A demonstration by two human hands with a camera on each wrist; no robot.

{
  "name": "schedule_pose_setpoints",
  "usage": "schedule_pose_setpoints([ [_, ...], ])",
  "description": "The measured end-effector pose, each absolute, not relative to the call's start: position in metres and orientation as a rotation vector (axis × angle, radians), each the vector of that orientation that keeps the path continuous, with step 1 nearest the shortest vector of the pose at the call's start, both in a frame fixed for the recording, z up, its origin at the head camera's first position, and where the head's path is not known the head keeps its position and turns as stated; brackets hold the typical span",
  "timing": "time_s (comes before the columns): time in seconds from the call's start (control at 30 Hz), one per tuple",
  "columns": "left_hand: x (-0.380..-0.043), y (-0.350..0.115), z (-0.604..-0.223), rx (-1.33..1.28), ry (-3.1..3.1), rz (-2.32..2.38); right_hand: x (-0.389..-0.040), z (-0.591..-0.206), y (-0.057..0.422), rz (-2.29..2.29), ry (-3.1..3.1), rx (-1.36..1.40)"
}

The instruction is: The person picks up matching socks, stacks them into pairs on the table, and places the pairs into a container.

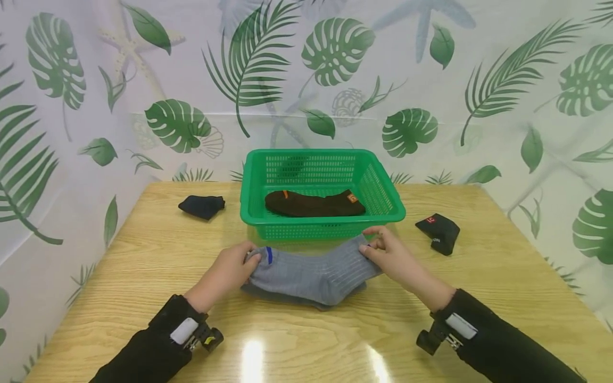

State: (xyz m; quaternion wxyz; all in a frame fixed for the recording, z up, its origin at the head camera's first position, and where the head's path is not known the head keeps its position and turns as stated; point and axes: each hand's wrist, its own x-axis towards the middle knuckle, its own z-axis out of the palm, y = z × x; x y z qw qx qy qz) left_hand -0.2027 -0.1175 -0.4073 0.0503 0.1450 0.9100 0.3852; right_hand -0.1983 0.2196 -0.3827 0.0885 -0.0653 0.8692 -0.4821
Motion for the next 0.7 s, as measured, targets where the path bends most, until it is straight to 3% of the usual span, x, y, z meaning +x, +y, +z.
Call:
schedule_pose_setpoints([
  [0.3, -0.218, -0.118, -0.429, 0.403, 2.841, 0.876, -0.215, -0.418, 0.21, -1.257, 2.558, -0.133],
  [0.7, -0.219, -0.116, -0.433, 0.348, 2.747, 0.834, -0.217, -0.418, 0.209, -0.902, 2.65, -0.229],
])
